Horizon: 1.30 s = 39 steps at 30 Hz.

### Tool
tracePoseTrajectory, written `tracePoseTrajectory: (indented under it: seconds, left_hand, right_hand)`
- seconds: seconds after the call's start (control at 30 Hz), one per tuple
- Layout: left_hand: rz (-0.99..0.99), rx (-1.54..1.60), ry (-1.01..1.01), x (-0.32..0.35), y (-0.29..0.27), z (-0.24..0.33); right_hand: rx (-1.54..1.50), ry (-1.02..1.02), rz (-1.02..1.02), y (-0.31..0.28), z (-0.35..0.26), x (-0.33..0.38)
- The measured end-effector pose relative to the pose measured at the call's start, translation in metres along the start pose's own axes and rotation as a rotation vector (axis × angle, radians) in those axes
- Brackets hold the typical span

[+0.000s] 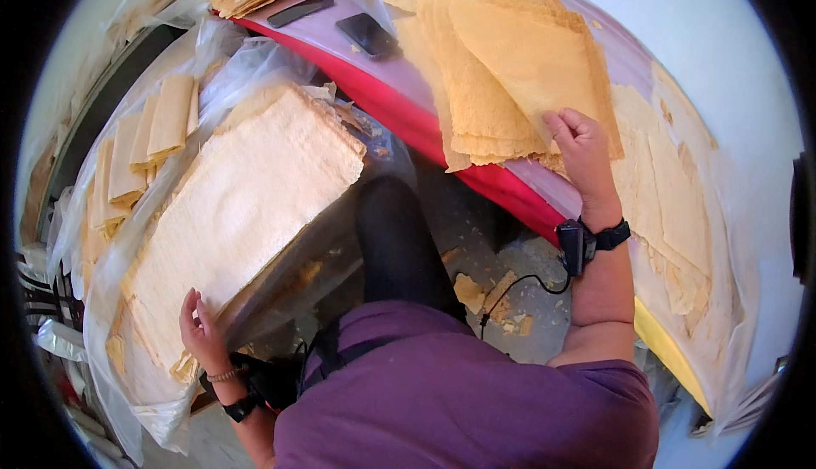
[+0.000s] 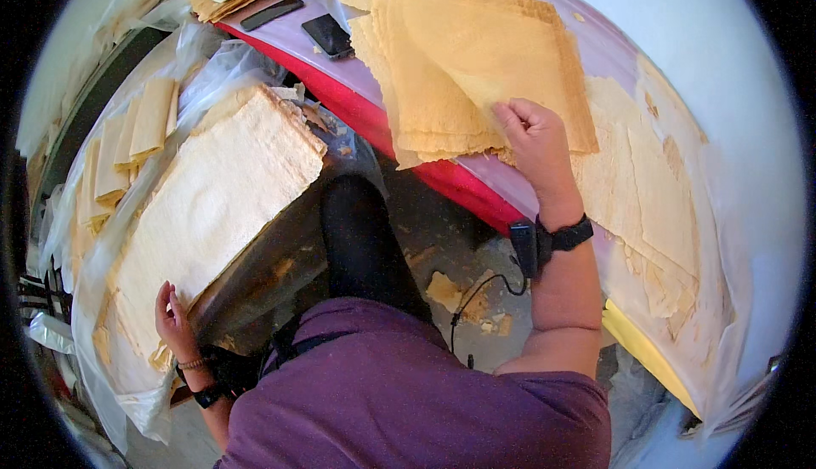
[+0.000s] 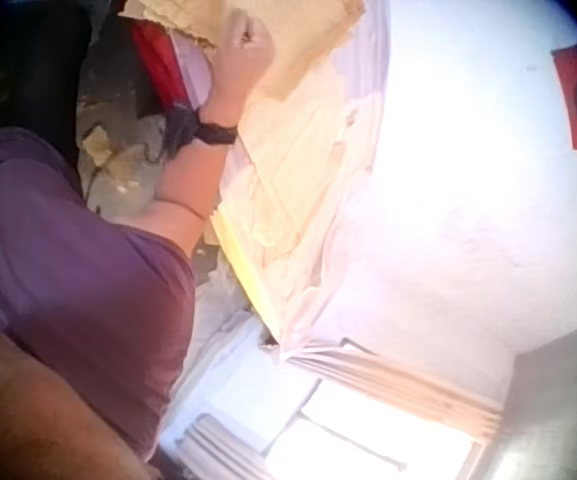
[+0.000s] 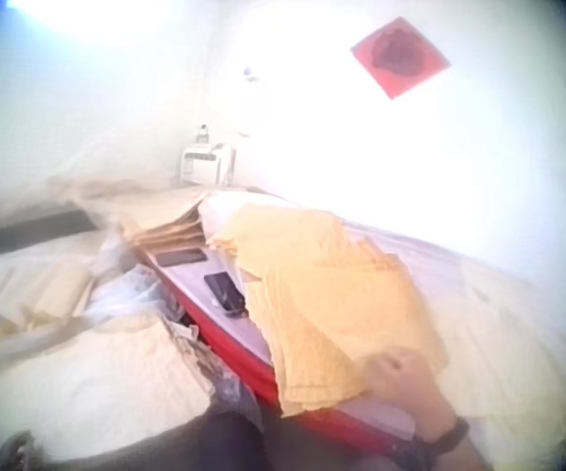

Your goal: The person handles and sorts large, thin, light-colored sheets of material by picking them up from one pile, placing them on a red surface, and then moving them to a stack inside a plastic-lined container.

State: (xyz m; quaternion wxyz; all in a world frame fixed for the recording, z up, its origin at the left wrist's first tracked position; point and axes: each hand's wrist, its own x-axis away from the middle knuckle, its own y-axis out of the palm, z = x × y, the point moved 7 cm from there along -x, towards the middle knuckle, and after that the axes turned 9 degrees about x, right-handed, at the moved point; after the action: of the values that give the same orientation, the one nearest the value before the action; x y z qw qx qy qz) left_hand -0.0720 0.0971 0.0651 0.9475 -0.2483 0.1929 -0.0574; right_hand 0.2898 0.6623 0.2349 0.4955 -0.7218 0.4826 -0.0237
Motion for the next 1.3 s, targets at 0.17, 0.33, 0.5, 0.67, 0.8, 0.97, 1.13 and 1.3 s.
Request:
tracePoseTrajectory:
  seconds: [0.17, 0.33, 0.5, 0.67, 0.8, 0.97, 1.13, 1.3]
  left_hand:
    - [-0.014, -0.041, 0.126, 0.000, 0.007, 0.005]
    - [-0.027, -0.049, 0.121, -0.003, 0.009, 0.044]
    - [-0.522, 0.585, -0.132, 0.000, 0.070, 0.116]
    - [-0.710, 1.294, -0.525, -0.006, 0.106, 0.162]
    - [-0.419, 0.886, -0.531, -0.015, 0.088, 0.107]
    - [-0.194, 0.713, -0.532, -0.035, 0.036, 0.013]
    - [-0.110, 0.527, -0.557, -0.064, 0.010, -0.006]
    - [-0.055, 0.326, -0.510, -0.078, -0.007, -0.060]
  right_hand:
    - [0.260, -0.072, 0.414, -0.025, -0.020, 0.014]
    - [0.020, -0.262, 0.965, -0.072, -0.086, 0.046]
    - [0.085, -0.916, 0.358, 0.000, -0.208, 0.093]
    - [-0.141, -1.145, 0.067, 0.105, -0.258, 0.128]
    - [-0.311, -1.211, -0.132, 0.189, -0.285, 0.145]
    - [-0.322, -1.140, -0.378, 0.238, -0.309, 0.140]
    - [-0.108, -0.968, -0.367, 0.305, -0.299, 0.105]
    - [0.001, -0.960, -0.420, 0.342, -0.311, 0.104]
